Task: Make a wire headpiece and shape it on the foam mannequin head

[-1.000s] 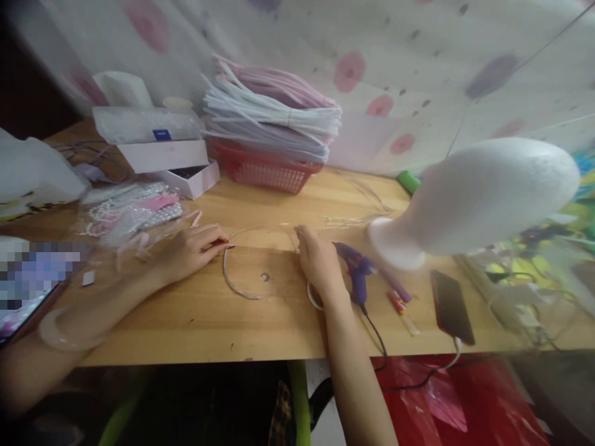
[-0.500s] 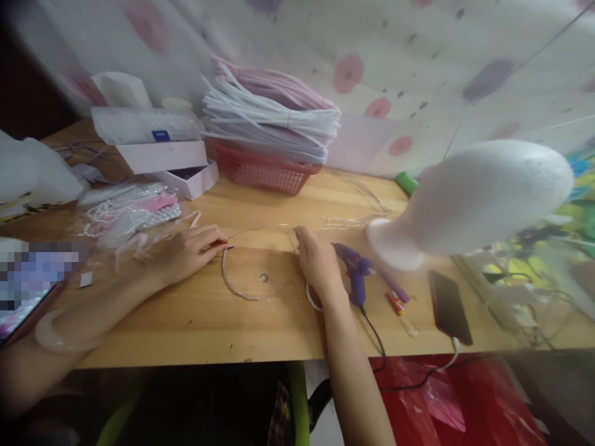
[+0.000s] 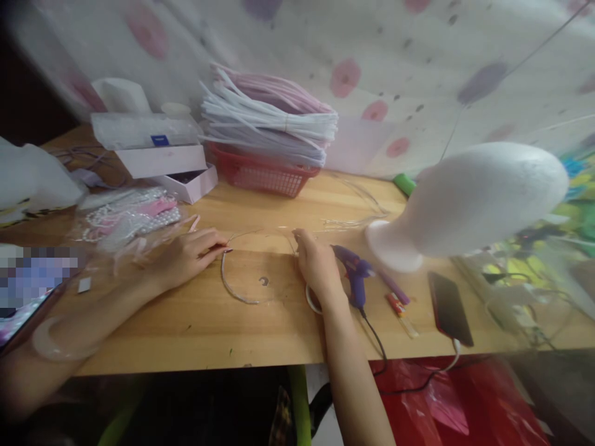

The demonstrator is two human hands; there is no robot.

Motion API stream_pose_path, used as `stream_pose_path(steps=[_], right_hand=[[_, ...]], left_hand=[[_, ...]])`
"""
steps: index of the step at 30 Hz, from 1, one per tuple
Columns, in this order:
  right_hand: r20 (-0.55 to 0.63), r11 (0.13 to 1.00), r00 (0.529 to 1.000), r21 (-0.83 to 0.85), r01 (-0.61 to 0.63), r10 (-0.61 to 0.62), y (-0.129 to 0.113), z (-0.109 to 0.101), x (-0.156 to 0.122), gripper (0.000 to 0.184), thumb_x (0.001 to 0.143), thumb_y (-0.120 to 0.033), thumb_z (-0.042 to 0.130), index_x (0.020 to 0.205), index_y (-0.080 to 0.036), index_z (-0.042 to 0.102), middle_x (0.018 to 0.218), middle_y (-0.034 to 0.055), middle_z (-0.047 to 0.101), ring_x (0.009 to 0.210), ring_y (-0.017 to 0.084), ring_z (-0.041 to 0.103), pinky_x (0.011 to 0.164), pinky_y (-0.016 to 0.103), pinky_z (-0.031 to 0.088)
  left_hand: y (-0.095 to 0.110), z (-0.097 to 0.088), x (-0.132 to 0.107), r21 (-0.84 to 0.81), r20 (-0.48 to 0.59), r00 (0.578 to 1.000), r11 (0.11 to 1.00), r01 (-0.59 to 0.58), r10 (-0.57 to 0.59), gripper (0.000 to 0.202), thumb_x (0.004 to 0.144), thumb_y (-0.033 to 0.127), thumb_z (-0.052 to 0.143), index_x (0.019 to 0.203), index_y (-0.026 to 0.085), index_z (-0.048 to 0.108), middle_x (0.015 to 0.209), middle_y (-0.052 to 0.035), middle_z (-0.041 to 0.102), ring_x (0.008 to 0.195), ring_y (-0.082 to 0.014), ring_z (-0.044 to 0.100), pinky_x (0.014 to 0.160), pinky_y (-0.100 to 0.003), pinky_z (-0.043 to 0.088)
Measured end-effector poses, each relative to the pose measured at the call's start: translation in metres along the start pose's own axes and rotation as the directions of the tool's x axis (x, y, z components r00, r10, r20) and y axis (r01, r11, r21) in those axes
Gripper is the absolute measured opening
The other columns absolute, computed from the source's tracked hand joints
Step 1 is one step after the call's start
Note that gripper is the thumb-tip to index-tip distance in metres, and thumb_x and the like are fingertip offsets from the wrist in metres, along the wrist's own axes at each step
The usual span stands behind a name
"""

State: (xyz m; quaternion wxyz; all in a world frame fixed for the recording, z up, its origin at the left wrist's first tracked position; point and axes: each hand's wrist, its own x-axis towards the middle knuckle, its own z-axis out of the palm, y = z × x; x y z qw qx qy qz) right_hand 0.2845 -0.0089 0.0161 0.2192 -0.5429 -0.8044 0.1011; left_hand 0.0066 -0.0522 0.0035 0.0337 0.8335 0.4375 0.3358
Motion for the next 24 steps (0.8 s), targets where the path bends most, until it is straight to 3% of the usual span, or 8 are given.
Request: stream_pose_path(steps=[24], right_hand=[[-0.014, 0.999, 1.000, -0.030, 0.013, -0.014, 0.0006, 0.0004, -0.0001, 0.032, 0.096, -0.023, 0.039, 0.116, -0.019, 0.063, 0.082, 0.0088, 0.073, 0.077, 0.024, 0.069, 0.072, 0.032, 0.048]], left_hand=[[-0.0005, 0.0003, -0.0005, -0.021, 0.005, 1.000, 1.000, 0.007, -0.007, 0.016, 0.099, 0.024, 0.047, 0.091, 0.019, 0.059, 0.081, 0.0000, 0.067, 0.072, -0.0131, 0.064, 0.073, -0.030, 0.054]])
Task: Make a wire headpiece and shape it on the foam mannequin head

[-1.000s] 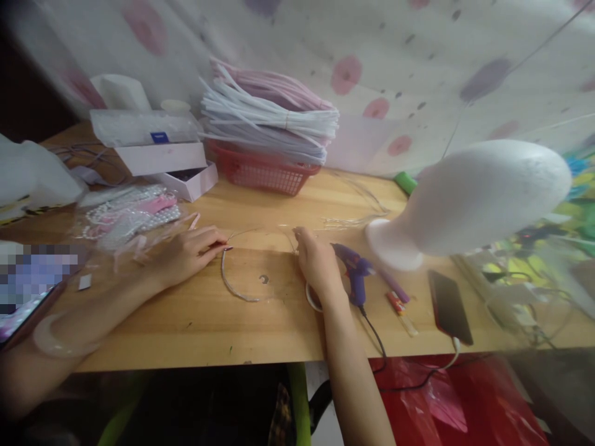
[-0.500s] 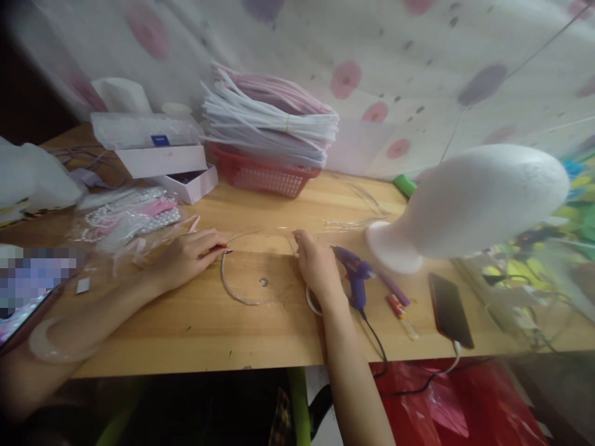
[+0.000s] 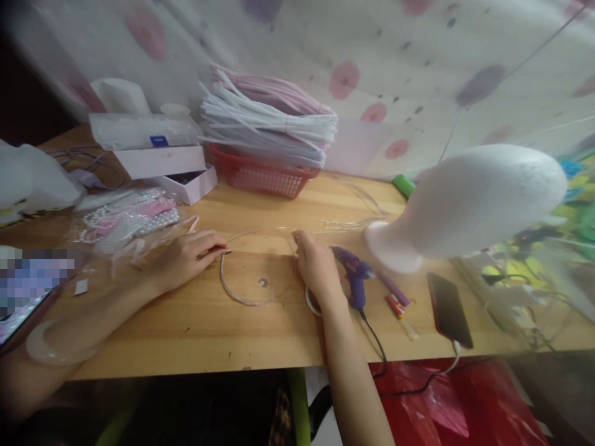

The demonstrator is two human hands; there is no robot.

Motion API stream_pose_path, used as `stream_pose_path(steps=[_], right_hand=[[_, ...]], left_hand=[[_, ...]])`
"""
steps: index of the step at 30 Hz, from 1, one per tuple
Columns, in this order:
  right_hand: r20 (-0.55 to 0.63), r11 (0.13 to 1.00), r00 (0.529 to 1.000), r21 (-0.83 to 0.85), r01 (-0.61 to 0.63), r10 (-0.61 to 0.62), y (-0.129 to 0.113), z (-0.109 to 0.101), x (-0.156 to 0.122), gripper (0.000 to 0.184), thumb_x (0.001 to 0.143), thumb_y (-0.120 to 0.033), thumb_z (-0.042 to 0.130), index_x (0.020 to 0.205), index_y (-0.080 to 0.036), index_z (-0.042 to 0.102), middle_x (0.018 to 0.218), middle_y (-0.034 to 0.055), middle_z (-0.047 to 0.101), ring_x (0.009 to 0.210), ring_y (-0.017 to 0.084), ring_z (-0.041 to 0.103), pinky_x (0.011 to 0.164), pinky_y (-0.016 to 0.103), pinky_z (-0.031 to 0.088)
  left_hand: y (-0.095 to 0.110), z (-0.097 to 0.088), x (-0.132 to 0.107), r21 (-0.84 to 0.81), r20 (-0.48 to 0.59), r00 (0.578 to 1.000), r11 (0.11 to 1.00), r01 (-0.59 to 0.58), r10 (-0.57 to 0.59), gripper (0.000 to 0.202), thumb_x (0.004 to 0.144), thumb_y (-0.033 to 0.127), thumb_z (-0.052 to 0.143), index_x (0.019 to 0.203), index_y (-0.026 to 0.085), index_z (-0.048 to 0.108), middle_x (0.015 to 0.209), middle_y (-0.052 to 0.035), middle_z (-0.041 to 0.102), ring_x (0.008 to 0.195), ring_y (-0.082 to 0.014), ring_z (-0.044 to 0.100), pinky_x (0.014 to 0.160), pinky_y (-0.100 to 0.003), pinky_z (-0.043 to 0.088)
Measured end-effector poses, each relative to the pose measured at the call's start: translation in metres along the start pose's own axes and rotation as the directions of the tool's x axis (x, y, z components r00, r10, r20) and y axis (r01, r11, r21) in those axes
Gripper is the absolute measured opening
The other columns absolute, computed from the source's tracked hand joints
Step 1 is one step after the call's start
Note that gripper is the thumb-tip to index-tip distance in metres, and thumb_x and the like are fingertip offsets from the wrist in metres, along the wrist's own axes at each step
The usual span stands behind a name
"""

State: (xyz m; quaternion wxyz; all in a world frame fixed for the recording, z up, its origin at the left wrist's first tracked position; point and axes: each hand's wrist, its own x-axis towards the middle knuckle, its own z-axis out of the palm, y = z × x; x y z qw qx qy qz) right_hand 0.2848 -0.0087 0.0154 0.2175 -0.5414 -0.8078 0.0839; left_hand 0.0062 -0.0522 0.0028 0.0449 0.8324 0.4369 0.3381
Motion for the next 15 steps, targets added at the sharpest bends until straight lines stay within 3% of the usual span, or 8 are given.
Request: stream_pose_path(steps=[15], right_hand=[[0.013, 1.000, 1.000, 0.022, -0.010, 0.010, 0.0005, 0.0004, -0.0004, 0.033, 0.096, -0.022, 0.038, 0.117, -0.018, 0.062, 0.082, 0.0094, 0.073, 0.079, 0.025, 0.069, 0.074, 0.034, 0.049]], left_hand=[[0.0004, -0.0004, 0.0010, -0.007, -0.014, 0.999, 1.000, -0.029, 0.029, 0.013, 0.098, 0.021, 0.049, 0.091, 0.017, 0.059, 0.084, -0.0022, 0.068, 0.075, -0.0139, 0.065, 0.072, -0.028, 0.054]])
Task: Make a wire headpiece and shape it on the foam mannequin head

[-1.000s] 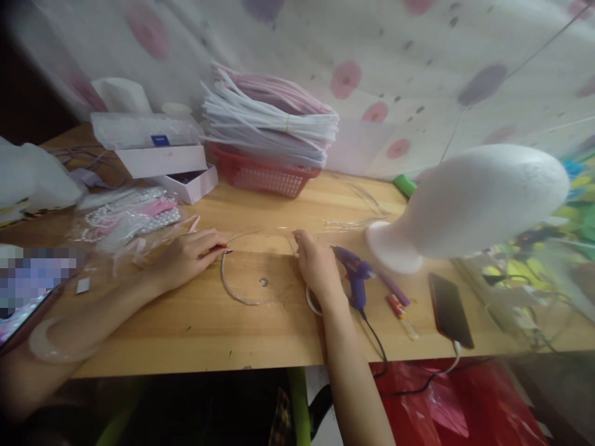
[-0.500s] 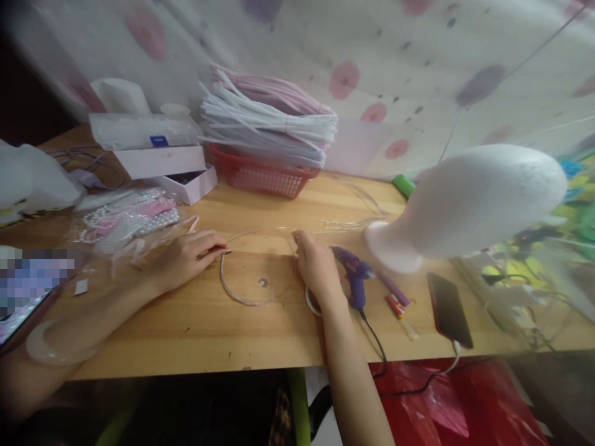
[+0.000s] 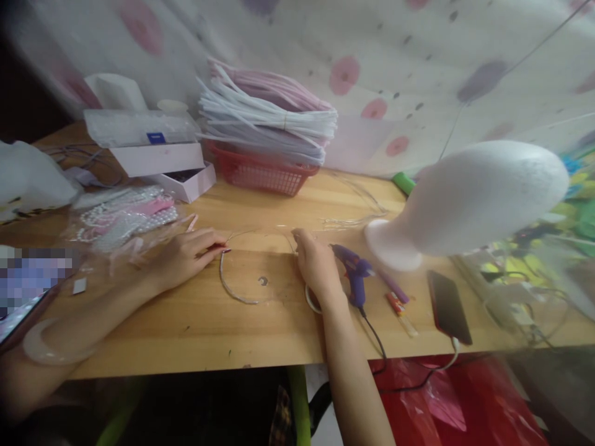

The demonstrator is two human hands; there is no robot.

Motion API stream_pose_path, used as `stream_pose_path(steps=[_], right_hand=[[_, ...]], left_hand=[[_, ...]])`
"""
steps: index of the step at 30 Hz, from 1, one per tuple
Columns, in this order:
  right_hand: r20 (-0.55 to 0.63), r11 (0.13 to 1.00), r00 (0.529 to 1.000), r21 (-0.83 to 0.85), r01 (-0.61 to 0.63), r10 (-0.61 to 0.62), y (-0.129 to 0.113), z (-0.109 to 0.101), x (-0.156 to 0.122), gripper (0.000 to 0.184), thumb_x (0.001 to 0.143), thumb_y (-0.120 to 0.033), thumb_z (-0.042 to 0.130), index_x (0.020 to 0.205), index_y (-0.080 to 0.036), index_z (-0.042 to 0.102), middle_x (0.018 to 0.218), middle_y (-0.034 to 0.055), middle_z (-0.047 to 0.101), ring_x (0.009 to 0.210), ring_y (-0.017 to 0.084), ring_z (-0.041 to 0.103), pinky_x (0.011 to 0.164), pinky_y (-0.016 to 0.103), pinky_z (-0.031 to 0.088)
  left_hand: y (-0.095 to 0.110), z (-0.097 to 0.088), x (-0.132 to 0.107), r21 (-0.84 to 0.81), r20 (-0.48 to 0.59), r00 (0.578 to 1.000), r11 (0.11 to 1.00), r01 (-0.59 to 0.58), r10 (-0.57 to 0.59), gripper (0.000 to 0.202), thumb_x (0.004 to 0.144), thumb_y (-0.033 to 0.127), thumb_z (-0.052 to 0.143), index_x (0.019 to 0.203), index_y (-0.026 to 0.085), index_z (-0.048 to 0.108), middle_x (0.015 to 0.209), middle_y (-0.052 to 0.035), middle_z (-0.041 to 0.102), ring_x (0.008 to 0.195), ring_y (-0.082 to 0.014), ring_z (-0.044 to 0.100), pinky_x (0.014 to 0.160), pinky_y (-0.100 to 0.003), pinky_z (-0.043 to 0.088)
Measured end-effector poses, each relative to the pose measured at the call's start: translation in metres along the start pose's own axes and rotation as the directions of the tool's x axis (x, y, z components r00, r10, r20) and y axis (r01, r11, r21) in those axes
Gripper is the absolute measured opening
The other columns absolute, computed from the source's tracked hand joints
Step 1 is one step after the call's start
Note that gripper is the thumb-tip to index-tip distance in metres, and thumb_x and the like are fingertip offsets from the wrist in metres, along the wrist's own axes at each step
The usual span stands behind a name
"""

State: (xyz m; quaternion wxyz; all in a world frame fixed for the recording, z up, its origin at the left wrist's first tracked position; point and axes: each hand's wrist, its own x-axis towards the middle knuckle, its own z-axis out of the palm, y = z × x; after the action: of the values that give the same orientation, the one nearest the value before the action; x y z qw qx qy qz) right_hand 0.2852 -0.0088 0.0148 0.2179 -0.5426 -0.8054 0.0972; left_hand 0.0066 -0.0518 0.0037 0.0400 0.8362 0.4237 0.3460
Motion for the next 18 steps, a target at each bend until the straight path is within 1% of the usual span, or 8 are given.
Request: stream_pose_path(steps=[4, 8, 14, 18], right_hand=[[-0.002, 1.000, 1.000, -0.005, -0.003, 0.003, -0.0001, 0.0000, -0.0003, 0.032, 0.095, -0.022, 0.038, 0.116, -0.019, 0.063, 0.082, 0.0085, 0.073, 0.079, 0.025, 0.069, 0.074, 0.033, 0.049], [-0.005, 1.000, 1.000, -0.003, 0.005, -0.005, 0.0008, 0.0002, -0.0009, 0.033, 0.094, -0.020, 0.038, 0.117, -0.019, 0.062, 0.083, 0.0084, 0.073, 0.079, 0.024, 0.069, 0.074, 0.033, 0.049], [-0.005, 1.000, 1.000, 0.014, -0.003, 0.003, 0.0030, 0.0023, -0.0009, 0.032, 0.096, -0.022, 0.038, 0.115, -0.019, 0.063, 0.080, 0.0077, 0.072, 0.076, 0.023, 0.068, 0.073, 0.032, 0.048], [-0.014, 1.000, 1.000, 0.019, 0.002, -0.002, 0.0042, 0.0031, -0.0007, 0.030, 0.096, -0.022, 0.038, 0.112, -0.020, 0.063, 0.079, 0.0067, 0.072, 0.075, 0.022, 0.068, 0.073, 0.031, 0.048]], left_hand=[[0.0001, 0.0004, -0.0003, -0.004, 0.021, 0.999, 0.999, 0.032, -0.032, 0.015, 0.098, 0.023, 0.048, 0.091, 0.018, 0.059, 0.084, -0.0009, 0.068, 0.074, -0.0134, 0.064, 0.074, -0.030, 0.055], [-0.0004, 0.0004, -0.0007, -0.014, 0.017, 0.999, 0.999, 0.032, -0.032, 0.016, 0.098, 0.024, 0.047, 0.091, 0.019, 0.060, 0.084, -0.0011, 0.068, 0.073, -0.0138, 0.064, 0.076, -0.031, 0.054], [-0.0005, 0.0010, -0.0002, -0.009, 0.016, 1.000, 1.000, 0.022, -0.022, 0.016, 0.099, 0.022, 0.047, 0.090, 0.018, 0.060, 0.084, -0.0012, 0.068, 0.073, -0.0131, 0.064, 0.072, -0.028, 0.054], [-0.0009, 0.0030, -0.0003, -0.009, 0.017, 1.000, 1.000, 0.023, -0.023, 0.015, 0.098, 0.022, 0.048, 0.091, 0.018, 0.061, 0.082, -0.0015, 0.067, 0.075, -0.0141, 0.064, 0.072, -0.028, 0.053]])
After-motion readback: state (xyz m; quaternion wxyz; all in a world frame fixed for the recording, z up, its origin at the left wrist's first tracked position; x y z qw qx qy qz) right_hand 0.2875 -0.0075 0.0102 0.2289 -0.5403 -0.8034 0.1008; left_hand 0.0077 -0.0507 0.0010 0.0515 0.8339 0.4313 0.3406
